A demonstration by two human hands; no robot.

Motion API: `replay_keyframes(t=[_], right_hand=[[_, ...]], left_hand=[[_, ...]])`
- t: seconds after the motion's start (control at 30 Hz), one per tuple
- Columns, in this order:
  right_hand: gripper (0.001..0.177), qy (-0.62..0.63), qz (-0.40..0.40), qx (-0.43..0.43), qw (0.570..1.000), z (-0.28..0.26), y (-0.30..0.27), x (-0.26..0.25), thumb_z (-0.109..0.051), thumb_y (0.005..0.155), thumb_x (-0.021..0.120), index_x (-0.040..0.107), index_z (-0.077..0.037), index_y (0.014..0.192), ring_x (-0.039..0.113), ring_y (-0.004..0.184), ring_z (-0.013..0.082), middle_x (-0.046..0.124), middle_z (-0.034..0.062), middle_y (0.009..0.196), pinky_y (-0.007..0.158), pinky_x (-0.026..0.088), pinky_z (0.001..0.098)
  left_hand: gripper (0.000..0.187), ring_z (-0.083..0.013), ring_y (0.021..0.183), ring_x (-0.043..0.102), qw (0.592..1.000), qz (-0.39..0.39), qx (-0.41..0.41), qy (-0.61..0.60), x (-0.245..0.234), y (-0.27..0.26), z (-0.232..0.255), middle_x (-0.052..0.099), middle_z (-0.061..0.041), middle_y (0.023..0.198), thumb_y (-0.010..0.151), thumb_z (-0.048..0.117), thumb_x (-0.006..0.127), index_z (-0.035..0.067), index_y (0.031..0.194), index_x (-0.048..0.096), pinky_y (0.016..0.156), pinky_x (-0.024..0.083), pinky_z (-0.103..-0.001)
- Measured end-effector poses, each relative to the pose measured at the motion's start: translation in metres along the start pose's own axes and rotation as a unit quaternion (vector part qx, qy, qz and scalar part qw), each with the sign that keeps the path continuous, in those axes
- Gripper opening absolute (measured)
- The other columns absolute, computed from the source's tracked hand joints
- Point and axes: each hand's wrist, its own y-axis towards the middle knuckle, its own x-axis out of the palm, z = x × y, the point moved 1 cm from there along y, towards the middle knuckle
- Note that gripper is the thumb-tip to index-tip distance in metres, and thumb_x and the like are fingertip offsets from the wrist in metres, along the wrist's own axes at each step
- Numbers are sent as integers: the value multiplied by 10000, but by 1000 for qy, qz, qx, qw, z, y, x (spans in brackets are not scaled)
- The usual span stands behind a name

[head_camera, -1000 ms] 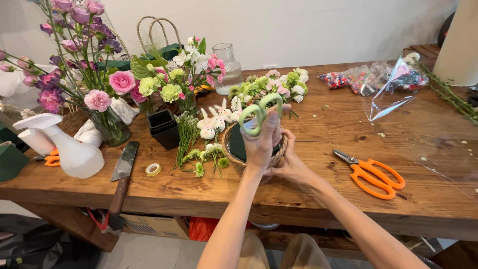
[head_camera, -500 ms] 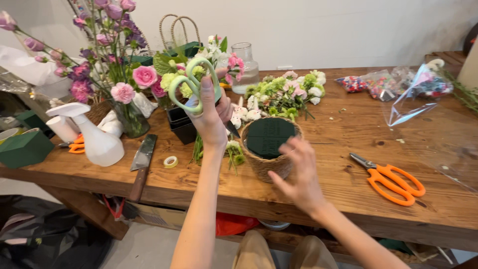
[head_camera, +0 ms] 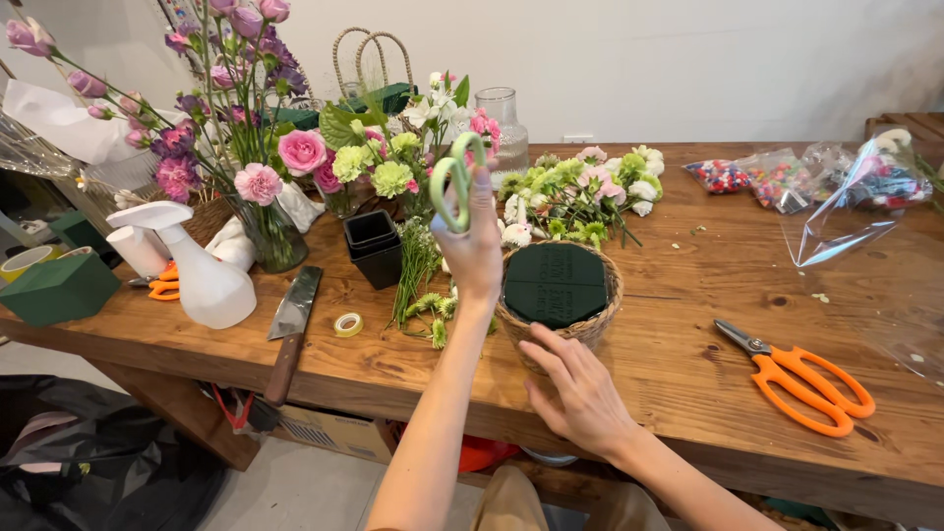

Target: The person prepares a floral arrangement by first securing a green floral foam block into a woven basket using a green tool. They then use orange shears to trim sprigs of greenery from a larger plant and insert them into the foam.

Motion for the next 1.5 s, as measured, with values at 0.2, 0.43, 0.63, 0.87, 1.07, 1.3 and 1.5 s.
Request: replay_keyframes(t=[0.2,0.43,0.63,0.87,1.07,1.3,1.5], right_hand=[[336,9,-1,12,1000,0,5,3,-124,934,620,554,-29,1249,629,1031,331,578,182,1305,912,504,407],[374,-29,33,20,999,-1,8,12,-171,919,673,559,-20,1241,622,943,284,607,148,1267,834,504,375],[457,83,93,77,989,53,-30,-6,-190,853,746,549,-27,1231,632,995,257,631,154,1178,890,506,347],[545,228,245,182,925,120,-56,-19,-223,908,637,390,1,1339,586,1022,213,552,134,1189,975,457,388],[1428,284,62,441,849,36,-16,-22,-299,586,908,-78,-89,1597,102,1489,486,64,339,1611,1218,102,594],[1011,402,177,388,810,91,-44,-34,-604,859,508,69,-58,1589,144,1480,312,153,214,1621,1208,102,511],[659,448,226,519,693,126,-62,-75,-456,1022,260,242,-142,1602,280,1493,275,282,108,1632,1219,220,467]], left_hand=[[498,-30,432,284,994,9,8,110,5,-12,1,754,-37,880,933,467,580,69,1216,679,392,217,-214],[477,-62,428,417,996,-34,-25,75,6,-12,-28,523,13,588,923,510,604,42,995,663,347,314,-166],[279,-21,388,364,993,65,2,-95,-9,11,46,588,-2,796,991,367,608,140,1154,609,303,228,-157],[187,-15,362,412,954,61,-177,235,-78,-5,12,547,28,583,956,241,665,58,976,633,329,356,-159],[401,-221,554,726,900,7,-338,275,-85,-56,-92,731,-178,911,904,266,669,29,1225,622,432,608,-311],[680,-335,1271,597,870,30,-400,285,-21,-101,-33,654,-225,1289,868,465,696,20,1367,578,1071,469,-470],[581,-440,617,702,897,-110,-414,111,-1,-86,-102,652,-390,1019,972,288,637,-80,1352,397,447,596,-439]])
